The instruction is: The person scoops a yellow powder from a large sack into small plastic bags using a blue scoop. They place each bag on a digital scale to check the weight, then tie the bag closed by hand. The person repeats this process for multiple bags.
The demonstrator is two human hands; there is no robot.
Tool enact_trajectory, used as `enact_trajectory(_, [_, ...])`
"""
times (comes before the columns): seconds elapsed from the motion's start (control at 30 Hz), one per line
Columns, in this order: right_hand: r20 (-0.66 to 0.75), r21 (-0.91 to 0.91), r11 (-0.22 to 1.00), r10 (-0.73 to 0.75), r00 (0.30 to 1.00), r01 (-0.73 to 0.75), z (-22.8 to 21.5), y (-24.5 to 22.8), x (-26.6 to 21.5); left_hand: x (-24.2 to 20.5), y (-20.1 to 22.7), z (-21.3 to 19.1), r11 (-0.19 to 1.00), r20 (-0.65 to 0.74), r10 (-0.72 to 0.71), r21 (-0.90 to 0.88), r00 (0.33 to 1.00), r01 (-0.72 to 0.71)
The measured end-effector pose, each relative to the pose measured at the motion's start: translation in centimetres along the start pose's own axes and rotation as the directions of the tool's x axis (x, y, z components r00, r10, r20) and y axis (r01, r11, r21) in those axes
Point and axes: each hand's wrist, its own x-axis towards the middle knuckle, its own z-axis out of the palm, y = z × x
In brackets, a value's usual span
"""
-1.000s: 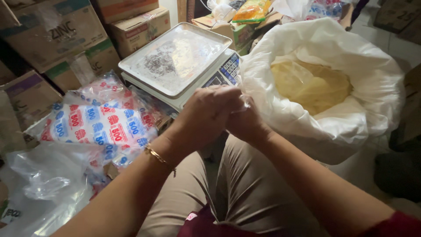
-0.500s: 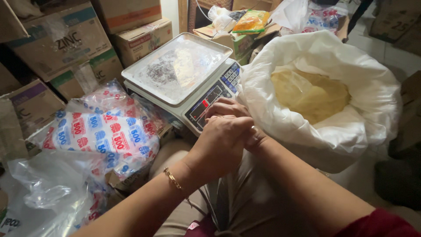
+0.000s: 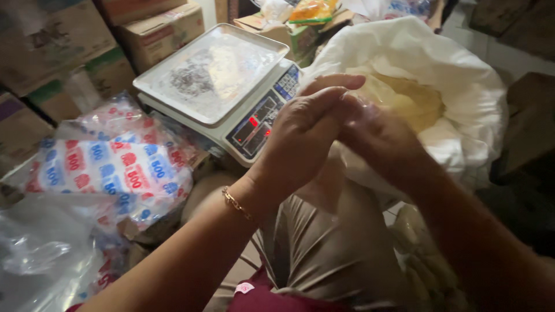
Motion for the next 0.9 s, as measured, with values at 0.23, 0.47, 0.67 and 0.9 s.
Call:
enact_trajectory(0.23, [-0.027, -0.235, 0.961, 0.145, 0.989, -0.147, -2.9, -4.6, -1.6, -1.0, -1.5, 0.7, 0.996, 0.185, 0.071, -0.066, 0.98, -0.06])
enact_trajectory(0.47, [0.123, -0.111, 0.989, 0.114, 0.986, -0.1, -4.3, -5.1, -1.9, -1.2, -3.8, 0.6, 0.967, 0.414, -0.163, 0.249, 0.896, 0.06])
enact_trajectory(0.67, [0.087, 0.081, 0.981, 0.167, 0.982, -0.174, -4.6, -4.6, -1.8, 0.8, -7.2, 3.8, 0.969, 0.381, -0.225, 0.185, 0.897, 0.165])
enact_trajectory(0.9, [-0.083, 0.201, 0.947, 0.271, 0.959, -0.251, -6.0, -2.4, -3.7, -0.2, -7.4, 3.1, 0.944, 0.372, -0.226, 0.311, 0.9, 0.109])
